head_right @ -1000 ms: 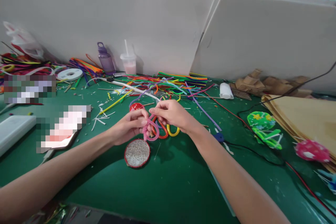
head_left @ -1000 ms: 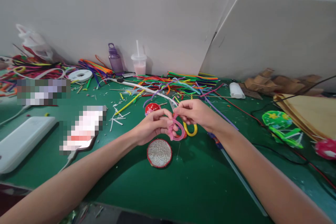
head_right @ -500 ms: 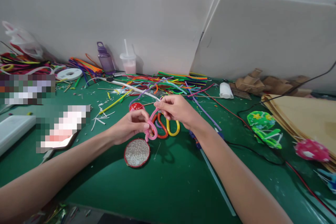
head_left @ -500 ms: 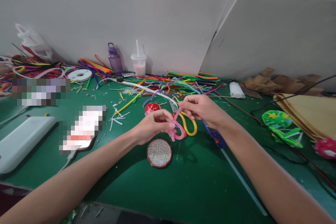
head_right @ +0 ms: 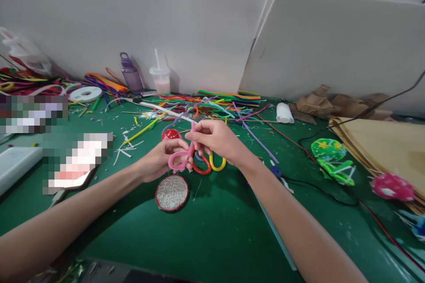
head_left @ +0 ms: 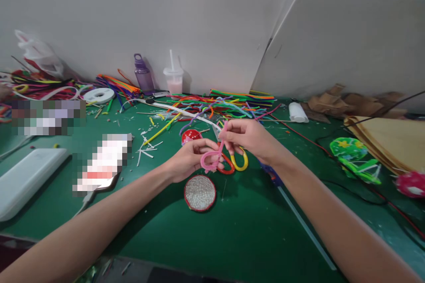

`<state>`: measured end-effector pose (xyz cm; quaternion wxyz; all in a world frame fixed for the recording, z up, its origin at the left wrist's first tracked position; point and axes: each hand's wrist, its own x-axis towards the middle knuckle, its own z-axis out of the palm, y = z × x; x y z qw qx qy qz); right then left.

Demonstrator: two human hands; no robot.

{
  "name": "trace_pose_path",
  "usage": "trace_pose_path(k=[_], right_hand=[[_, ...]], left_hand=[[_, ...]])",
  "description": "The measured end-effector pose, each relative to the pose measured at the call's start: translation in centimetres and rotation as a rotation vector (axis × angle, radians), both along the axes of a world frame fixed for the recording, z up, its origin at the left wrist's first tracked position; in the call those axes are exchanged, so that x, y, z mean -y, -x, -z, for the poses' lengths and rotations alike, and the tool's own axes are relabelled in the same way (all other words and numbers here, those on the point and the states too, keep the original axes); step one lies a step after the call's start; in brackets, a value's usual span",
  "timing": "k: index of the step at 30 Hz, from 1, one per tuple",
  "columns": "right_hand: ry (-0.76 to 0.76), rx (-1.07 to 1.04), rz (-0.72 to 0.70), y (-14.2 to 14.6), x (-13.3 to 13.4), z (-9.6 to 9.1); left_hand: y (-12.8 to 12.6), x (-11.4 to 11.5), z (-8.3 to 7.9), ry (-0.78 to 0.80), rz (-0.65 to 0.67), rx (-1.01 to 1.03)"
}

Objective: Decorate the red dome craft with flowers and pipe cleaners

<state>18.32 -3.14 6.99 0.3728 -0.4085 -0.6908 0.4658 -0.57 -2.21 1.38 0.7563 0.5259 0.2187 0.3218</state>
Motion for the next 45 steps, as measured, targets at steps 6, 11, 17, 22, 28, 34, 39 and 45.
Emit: trace_pose_path(k=[6, 11, 17, 22, 28, 34, 39, 45], right_hand=[[-0.045, 0.18, -0.144, 0.4, 0.8, -0.6], [-0.031, 0.228, -0.214, 0.6, 1.3, -0.8], [-0.011, 0.185, -0.193, 0.7, 1.3, -0.9], [-0.041, 0.216, -0.169, 0.8, 1.4, -1.0], [-0.101, 0.255, -0.264, 0.7, 1.3, -0.8], [-0.135, 0.269, -0.388, -0.2, 0.6, -0.8], [-0.214, 0.294, -0.308, -0.4, 0.5, -0.7], [-0.2, 0.242, -0.122, 0.1, 0.9, -0.5]], left_hand=[[-0.1, 0.2, -0.3, -0.016, -0.027, -0.036], [-0.2, 0.2, -0.4, -0.027, -0.001, -0.029], [0.1, 0.0, -0.1, -0.021, 0.008, 0.028], [0.0, 0.1, -0.2, -0.026, 0.008, 0.016], [-0.4, 0.4, -0.6, -0.019, -0.024, -0.046], [0.0, 0.3, -0.6, -0.035, -0.012, -0.029], [-0.1, 0.3, -0.6, -0.062, -0.046, -0.033], [-0.2, 0.2, -0.6, -0.024, -0.077, -0.034]])
